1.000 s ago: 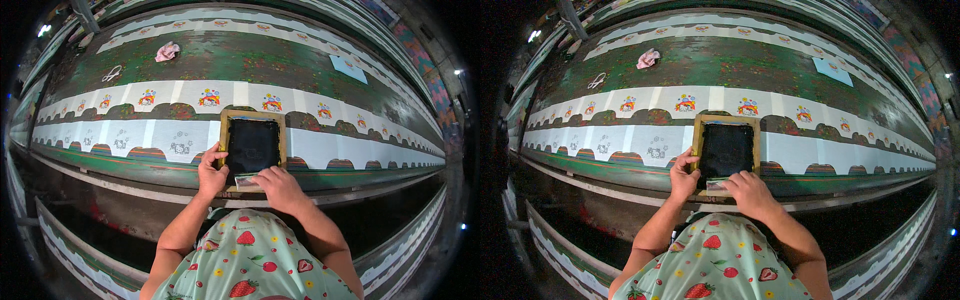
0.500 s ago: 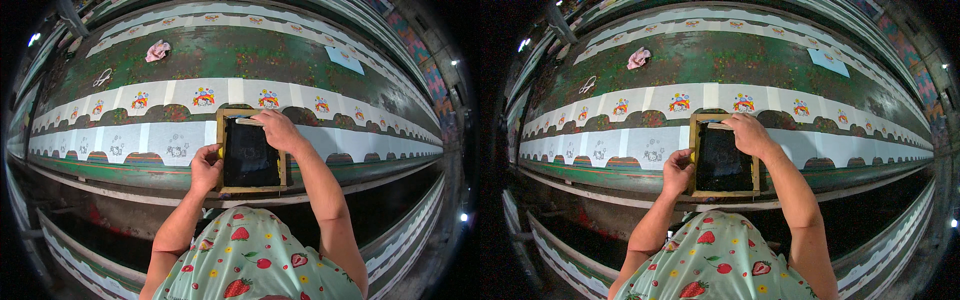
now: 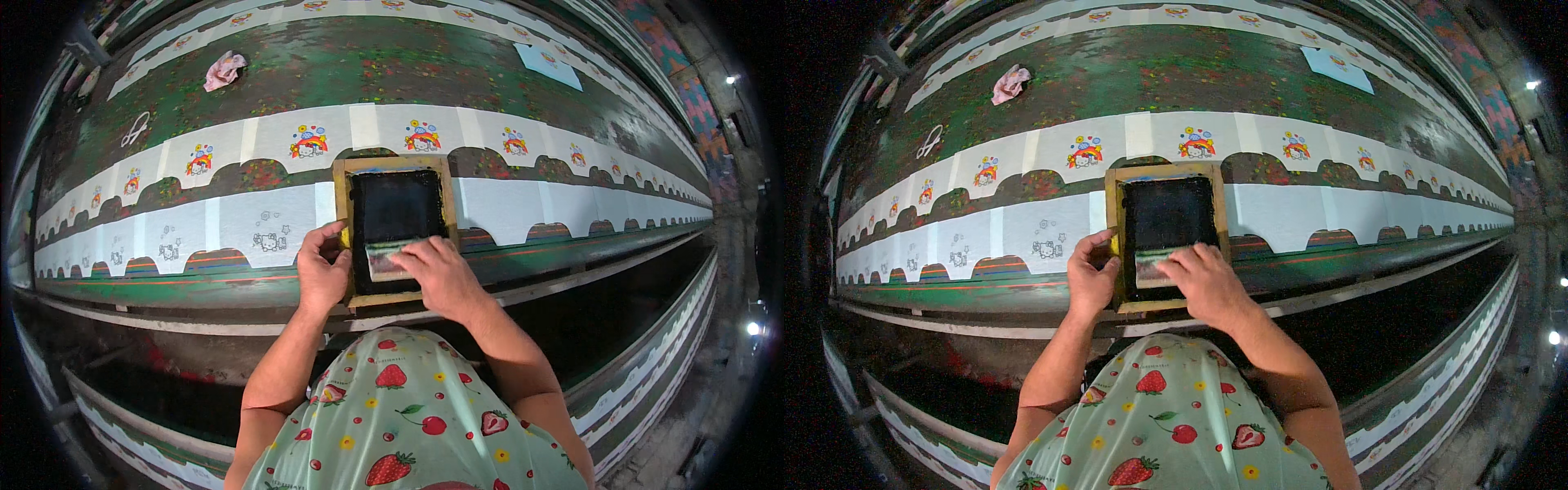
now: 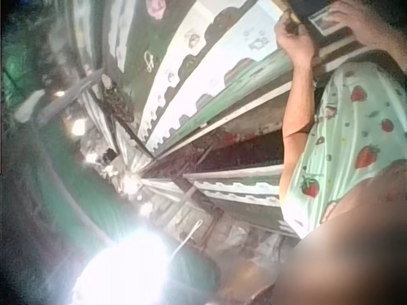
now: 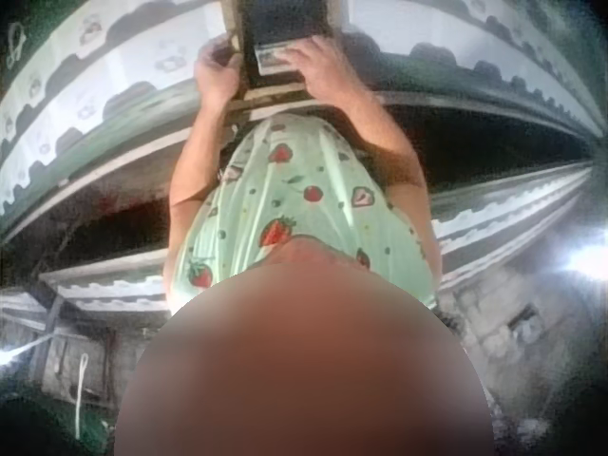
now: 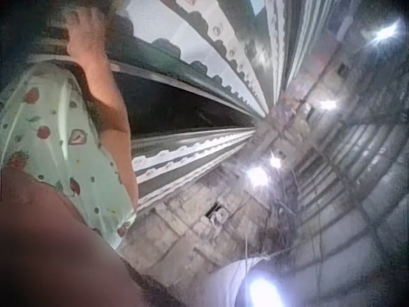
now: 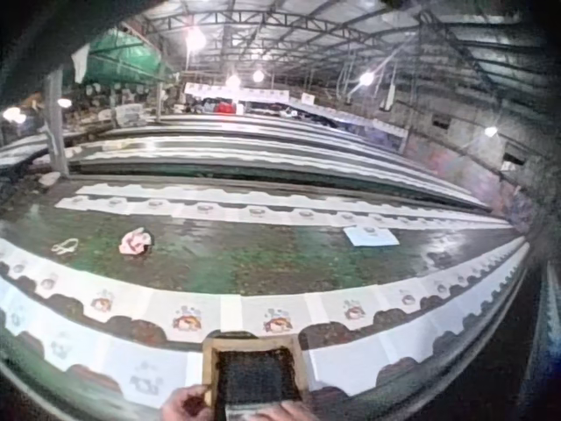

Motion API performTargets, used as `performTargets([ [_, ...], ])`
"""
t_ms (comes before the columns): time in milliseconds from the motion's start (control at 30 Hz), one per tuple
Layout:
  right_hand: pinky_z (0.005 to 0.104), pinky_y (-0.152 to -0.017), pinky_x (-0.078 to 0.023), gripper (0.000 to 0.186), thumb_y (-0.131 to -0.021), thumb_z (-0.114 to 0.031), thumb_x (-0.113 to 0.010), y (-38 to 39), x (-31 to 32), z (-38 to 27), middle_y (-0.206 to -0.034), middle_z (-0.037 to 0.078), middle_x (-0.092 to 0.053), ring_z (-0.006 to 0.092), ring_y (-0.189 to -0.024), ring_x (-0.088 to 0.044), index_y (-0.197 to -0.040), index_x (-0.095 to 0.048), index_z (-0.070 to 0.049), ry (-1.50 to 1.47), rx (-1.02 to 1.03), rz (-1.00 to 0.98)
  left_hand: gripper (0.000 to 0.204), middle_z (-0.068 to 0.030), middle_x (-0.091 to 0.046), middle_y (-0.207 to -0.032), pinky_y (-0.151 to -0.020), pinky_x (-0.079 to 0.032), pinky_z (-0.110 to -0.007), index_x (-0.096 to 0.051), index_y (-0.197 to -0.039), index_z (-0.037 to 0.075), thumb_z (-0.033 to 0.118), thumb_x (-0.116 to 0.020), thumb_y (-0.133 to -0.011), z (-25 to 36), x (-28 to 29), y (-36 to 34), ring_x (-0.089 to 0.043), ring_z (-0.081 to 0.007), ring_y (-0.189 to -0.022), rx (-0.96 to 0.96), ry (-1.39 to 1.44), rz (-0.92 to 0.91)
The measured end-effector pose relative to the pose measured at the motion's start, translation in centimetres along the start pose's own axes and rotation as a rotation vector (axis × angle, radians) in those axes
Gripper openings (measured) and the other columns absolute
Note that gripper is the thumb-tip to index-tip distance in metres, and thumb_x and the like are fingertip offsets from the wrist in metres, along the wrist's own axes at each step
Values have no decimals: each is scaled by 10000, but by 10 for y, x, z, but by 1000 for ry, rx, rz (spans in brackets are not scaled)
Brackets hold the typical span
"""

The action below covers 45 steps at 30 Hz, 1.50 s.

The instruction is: The person holds a wooden frame with a black surface and repeatedly rubs a small rectangular tool across it. The person moves the frame slightly and continues the rubbing motion throughout the clip.

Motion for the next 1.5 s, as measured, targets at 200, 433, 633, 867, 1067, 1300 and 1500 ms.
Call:
performTargets([
  [200,496,-1084,-542,528,-877,37,-704,32,-1,-27,-1335,110,-673,343,-1231,-629,-1395,-727,-66,-21,-36,-38,534,-216,-637,-1543,-1191,-515,-421,-701,-1417,15,-148,-741,-911,-9,-13,10,-654,-325,-1402,-236,50,89],
  [433,513,-1185,-489,498,-890,-117,-873,62,-1,-23,-1448,107,-663,365,-1390,-596,-1370,-742,-78,-164,-55,148,585,-230,-605,-1587,-1262,-453,-464,-760,-1316,54,-178,-723,-780,-5,-17,18,-596,-388,-1477,-320,-111,104],
  [633,458,-1172,-520,400,-965,6,-795,112,-9,18,-1461,177,-684,362,-1378,-648,-1361,-748,-36,-406,-405,538,558,-224,-607,-1582,-1258,-452,-460,-762,-1217,63,-204,-668,-736,5,-42,19,-600,-375,-1468,-384,-13,136],
  [867,460,-1208,-480,413,-973,-49,-816,186,18,100,-1446,170,-712,352,-1387,-644,-1381,-747,-39,-498,-450,617,554,-224,-617,-1561,-1260,-430,-477,-766,-1193,91,-203,-667,-734,24,-158,34,-588,-395,-1446,-509,-61,125],
  [1067,482,-1197,-496,388,-974,-41,-794,238,57,165,-1433,184,-722,368,-1362,-664,-1358,-745,-17,-511,-460,604,513,-244,-622,-1527,-1252,-444,-484,-784,-1185,88,-180,-701,-755,31,-247,45,-593,-410,-1438,-476,-20,159],
  [1300,540,-1154,-510,359,-968,-60,-785,249,87,178,-1439,180,-676,418,-1353,-633,-1325,-761,-26,-240,-212,462,462,-237,-603,-1615,-1249,-447,-437,-781,-1195,70,-152,-720,-795,35,-274,51,-604,-367,-1483,-414,-50,173],
  [1500,558,-1115,-520,425,-905,-184,-894,221,101,154,-1382,144,-671,401,-1331,-638,-1289,-771,-52,-13,47,263,463,-238,-619,-1600,-1256,-444,-436,-785,-1202,66,-143,-728,-793,29,-280,46,-607,-358,-1489,-343,-14,164],
])
Point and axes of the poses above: each hand's wrist, its own y-axis away from the middle knuckle, its own x-axis out of the back of the hand, z = x × y, the point moved 2 cm from there along -y, towards the middle knuckle
